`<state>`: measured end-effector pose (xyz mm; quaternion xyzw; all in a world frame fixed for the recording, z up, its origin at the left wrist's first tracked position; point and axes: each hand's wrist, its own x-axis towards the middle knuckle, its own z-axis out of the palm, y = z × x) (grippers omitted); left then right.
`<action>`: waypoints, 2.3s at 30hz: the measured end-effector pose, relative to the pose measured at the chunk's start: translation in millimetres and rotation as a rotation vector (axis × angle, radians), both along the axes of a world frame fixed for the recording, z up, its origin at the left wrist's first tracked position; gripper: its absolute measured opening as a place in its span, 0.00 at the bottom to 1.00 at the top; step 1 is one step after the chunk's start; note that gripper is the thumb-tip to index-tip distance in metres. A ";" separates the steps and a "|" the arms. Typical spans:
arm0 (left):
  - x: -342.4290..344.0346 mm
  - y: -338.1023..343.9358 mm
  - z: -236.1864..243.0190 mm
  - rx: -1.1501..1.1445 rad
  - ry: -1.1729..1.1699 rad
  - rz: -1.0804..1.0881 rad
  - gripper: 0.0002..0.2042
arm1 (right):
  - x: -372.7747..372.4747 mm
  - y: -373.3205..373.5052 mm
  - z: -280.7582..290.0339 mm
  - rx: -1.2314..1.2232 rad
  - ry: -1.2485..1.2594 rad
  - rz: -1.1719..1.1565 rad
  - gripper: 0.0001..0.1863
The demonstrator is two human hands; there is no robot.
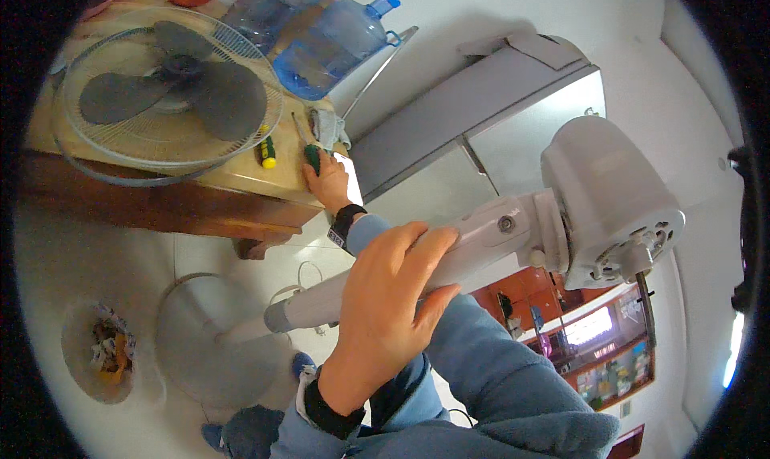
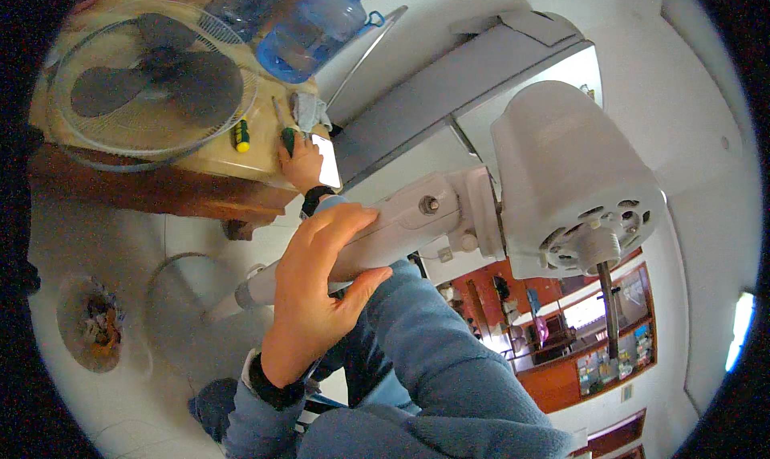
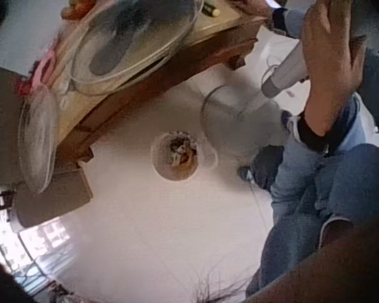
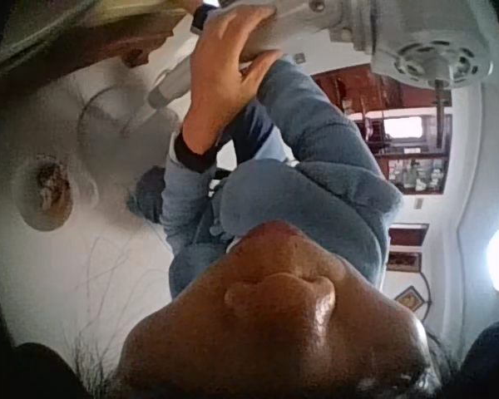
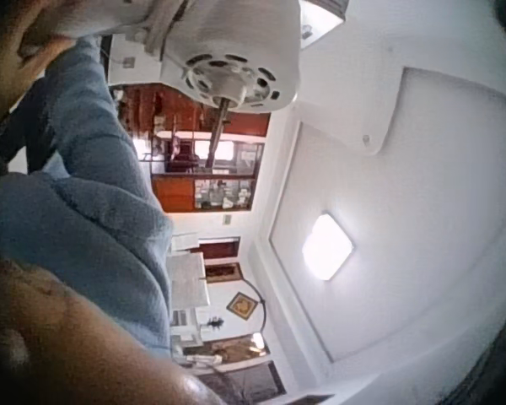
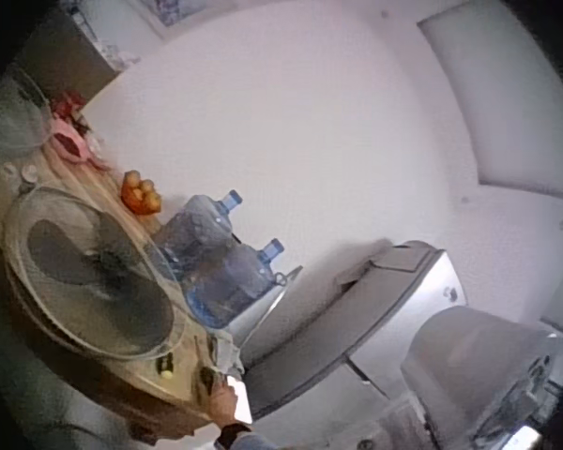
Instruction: The person uses a screwdriver to remove screws from a standing fan's motor housing. They detach the housing, inspect the internal components, and then reattach the housing, securing it with the same screws.
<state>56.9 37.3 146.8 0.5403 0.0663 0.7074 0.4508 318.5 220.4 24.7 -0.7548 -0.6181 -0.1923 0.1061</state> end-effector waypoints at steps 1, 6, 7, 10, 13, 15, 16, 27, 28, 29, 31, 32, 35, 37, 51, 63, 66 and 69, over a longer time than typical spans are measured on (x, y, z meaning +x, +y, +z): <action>-0.5 0.4 2.6 0.015 0.009 0.025 0.26 | -1.6 -2.5 4.3 -0.042 0.018 -0.036 0.29; -4.5 0.2 18.6 0.109 -0.019 0.128 0.25 | -22.7 -36.1 41.6 0.044 0.465 0.078 0.24; -4.9 1.2 21.2 0.097 0.002 0.130 0.24 | -29.5 -48.8 54.7 0.034 0.590 0.122 0.23; -6.7 4.7 25.9 0.087 0.095 0.137 0.24 | -55.4 -98.8 95.8 0.167 0.856 0.160 0.19; -2.3 5.4 33.2 0.179 0.064 0.195 0.23 | -67.3 -151.1 149.3 0.069 1.075 0.285 0.22; 0.6 0.6 37.8 0.146 0.067 0.222 0.21 | -72.6 -179.9 174.8 0.010 1.259 0.468 0.25; 3.0 -0.1 39.5 0.142 0.061 0.231 0.21 | -76.5 -196.3 181.4 0.059 1.332 0.570 0.25; 20.4 -9.5 37.6 0.110 -0.023 0.244 0.20 | -125.6 -257.4 213.3 0.502 0.941 0.615 0.30; 18.9 -8.8 38.6 0.107 -0.016 0.236 0.19 | -133.4 -257.0 215.5 0.542 1.188 0.760 0.27; 17.4 -7.7 39.8 0.106 -0.013 0.229 0.19 | -141.1 -255.2 217.8 0.548 1.438 0.953 0.25; 16.1 -8.5 40.7 0.110 -0.026 0.262 0.20 | -155.1 -254.1 219.7 0.581 1.432 0.907 0.24; 16.3 -10.0 40.7 0.092 -0.046 0.255 0.20 | -160.6 -253.6 219.8 0.602 1.394 0.851 0.25; 17.7 -12.6 38.4 0.098 -0.046 0.274 0.22 | -166.1 -252.7 218.8 0.703 1.267 0.852 0.23; 18.5 -13.3 36.6 0.108 -0.027 0.324 0.23 | -161.4 -250.6 217.9 0.720 1.198 0.845 0.23; 21.4 -13.3 35.5 0.046 -0.050 0.213 0.28 | -121.1 -254.2 224.2 0.318 1.216 0.858 0.41; 22.0 -15.1 37.1 0.134 0.140 0.360 0.40 | -104.7 -264.3 250.3 0.558 1.317 0.950 0.40; 22.1 -13.6 38.0 0.114 0.140 0.313 0.39 | -108.9 -262.3 253.3 0.579 1.244 0.932 0.40; 23.1 -13.1 39.4 0.124 0.125 0.320 0.38 | -115.7 -258.2 253.8 0.803 1.262 0.816 0.50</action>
